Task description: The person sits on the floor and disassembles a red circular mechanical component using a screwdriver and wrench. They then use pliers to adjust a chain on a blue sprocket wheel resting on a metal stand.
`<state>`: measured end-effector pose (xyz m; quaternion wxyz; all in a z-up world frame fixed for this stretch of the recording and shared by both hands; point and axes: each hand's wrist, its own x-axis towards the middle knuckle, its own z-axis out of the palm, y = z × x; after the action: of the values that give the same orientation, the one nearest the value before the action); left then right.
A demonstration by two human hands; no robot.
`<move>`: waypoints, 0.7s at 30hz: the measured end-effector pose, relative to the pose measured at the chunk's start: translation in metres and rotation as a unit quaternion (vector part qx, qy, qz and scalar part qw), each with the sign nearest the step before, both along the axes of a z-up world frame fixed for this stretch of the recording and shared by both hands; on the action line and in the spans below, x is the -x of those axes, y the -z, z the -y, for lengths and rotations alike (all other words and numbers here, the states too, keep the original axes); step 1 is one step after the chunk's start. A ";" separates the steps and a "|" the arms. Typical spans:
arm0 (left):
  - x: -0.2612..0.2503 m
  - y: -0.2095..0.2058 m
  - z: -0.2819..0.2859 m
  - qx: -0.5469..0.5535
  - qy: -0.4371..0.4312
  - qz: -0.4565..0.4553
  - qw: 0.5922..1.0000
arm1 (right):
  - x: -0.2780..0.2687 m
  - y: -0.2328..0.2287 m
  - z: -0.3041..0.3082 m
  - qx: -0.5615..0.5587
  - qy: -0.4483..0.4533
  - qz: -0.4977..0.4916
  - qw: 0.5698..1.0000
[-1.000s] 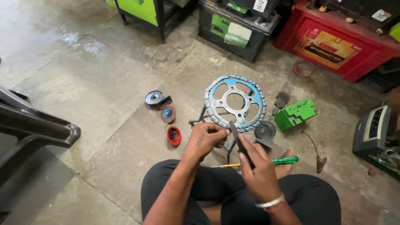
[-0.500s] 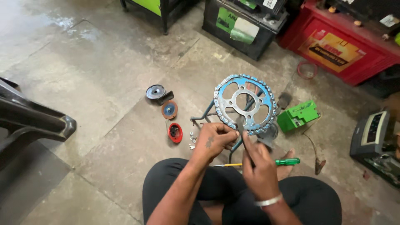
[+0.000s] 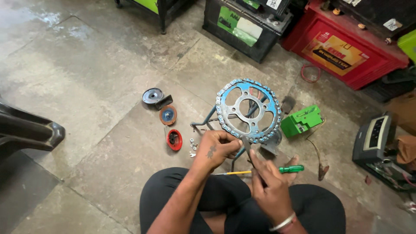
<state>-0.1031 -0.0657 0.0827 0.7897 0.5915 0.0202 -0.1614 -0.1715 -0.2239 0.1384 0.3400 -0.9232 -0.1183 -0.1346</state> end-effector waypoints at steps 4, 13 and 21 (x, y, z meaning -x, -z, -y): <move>-0.001 -0.001 0.000 0.017 -0.001 0.006 1.000 | -0.005 0.004 0.000 -0.026 0.008 -0.028 0.999; 0.000 0.005 -0.003 0.011 0.008 0.008 1.000 | -0.006 -0.002 -0.011 -0.006 0.032 -0.041 0.999; -0.001 -0.003 -0.001 -0.015 -0.002 0.002 1.000 | 0.023 0.006 0.018 -0.094 0.073 0.019 0.993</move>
<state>-0.1019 -0.0643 0.0860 0.7810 0.6038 0.0224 -0.1580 -0.1941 -0.2420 0.1320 0.4123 -0.8906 -0.0440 -0.1869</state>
